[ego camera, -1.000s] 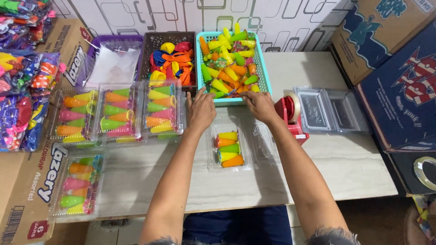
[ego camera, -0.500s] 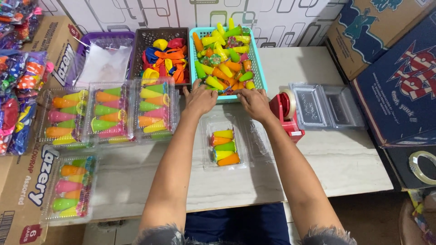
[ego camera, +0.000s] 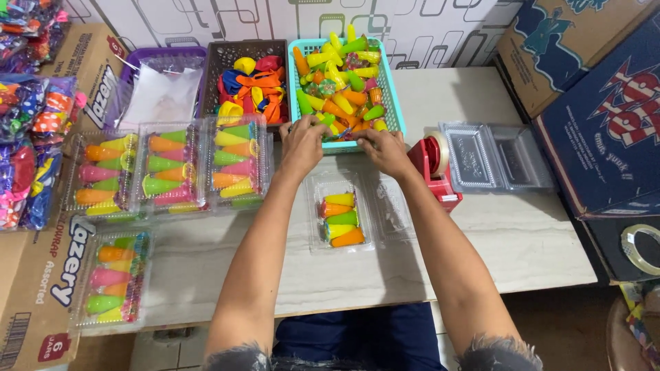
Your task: Picking up individual jelly candies from a basket and arranging them into a clear plastic tray for packaging.
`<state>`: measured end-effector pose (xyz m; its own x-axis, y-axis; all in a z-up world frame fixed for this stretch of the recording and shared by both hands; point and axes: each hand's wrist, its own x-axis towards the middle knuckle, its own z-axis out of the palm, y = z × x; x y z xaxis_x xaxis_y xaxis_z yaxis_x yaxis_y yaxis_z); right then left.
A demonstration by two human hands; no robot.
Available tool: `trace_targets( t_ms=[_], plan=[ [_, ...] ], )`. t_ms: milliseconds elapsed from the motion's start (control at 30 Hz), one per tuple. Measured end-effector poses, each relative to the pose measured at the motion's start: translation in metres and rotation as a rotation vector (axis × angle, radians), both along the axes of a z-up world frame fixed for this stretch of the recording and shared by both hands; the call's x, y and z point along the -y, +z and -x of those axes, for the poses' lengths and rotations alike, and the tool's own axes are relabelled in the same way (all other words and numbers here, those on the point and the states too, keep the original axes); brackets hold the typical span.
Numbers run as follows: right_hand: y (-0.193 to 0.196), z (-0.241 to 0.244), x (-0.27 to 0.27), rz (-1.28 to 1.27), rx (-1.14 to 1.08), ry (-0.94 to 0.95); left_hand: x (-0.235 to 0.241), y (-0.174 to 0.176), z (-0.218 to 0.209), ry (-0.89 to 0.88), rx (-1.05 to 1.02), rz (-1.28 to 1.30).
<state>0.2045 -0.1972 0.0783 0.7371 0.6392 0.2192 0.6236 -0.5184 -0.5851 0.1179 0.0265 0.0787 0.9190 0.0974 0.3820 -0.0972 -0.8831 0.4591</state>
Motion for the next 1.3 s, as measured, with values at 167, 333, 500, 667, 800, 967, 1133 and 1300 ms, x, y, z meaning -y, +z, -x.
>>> trace_targets(
  t_ms=[167, 333, 500, 667, 800, 967, 1133, 1300],
  plan=[
    [0.017, 0.012, -0.017, -0.433, -0.283, 0.13, 0.006, 0.022, 0.013, -0.134, 0.158, 0.043],
    [0.011, 0.021, -0.033, -0.285, -0.076, 0.176, 0.013, 0.02, 0.018, -0.187, 0.125, 0.112],
    [-0.005, 0.029, -0.04, -0.209, 0.187, 0.091, 0.01, 0.015, 0.014, -0.101, 0.142, 0.151],
    [-0.03, 0.04, -0.053, -0.24, 0.105, -0.031, 0.011, 0.017, 0.015, -0.01, 0.118, 0.258],
    [-0.026, 0.044, -0.057, -0.293, -0.064, -0.098, 0.008, 0.01, 0.014, 0.024, 0.109, 0.343],
    [0.007, 0.056, -0.036, -0.548, -0.358, 0.004, 0.008, 0.031, 0.053, -0.08, 0.037, 0.542],
    [0.019, 0.072, -0.005, -0.437, -0.442, 0.11, 0.014, 0.026, 0.1, -0.223, -0.079, 0.437],
    [-0.006, 0.07, 0.002, -0.14, -0.358, 0.139, 0.01, -0.022, 0.096, -0.234, -0.209, 0.197]
  ],
)
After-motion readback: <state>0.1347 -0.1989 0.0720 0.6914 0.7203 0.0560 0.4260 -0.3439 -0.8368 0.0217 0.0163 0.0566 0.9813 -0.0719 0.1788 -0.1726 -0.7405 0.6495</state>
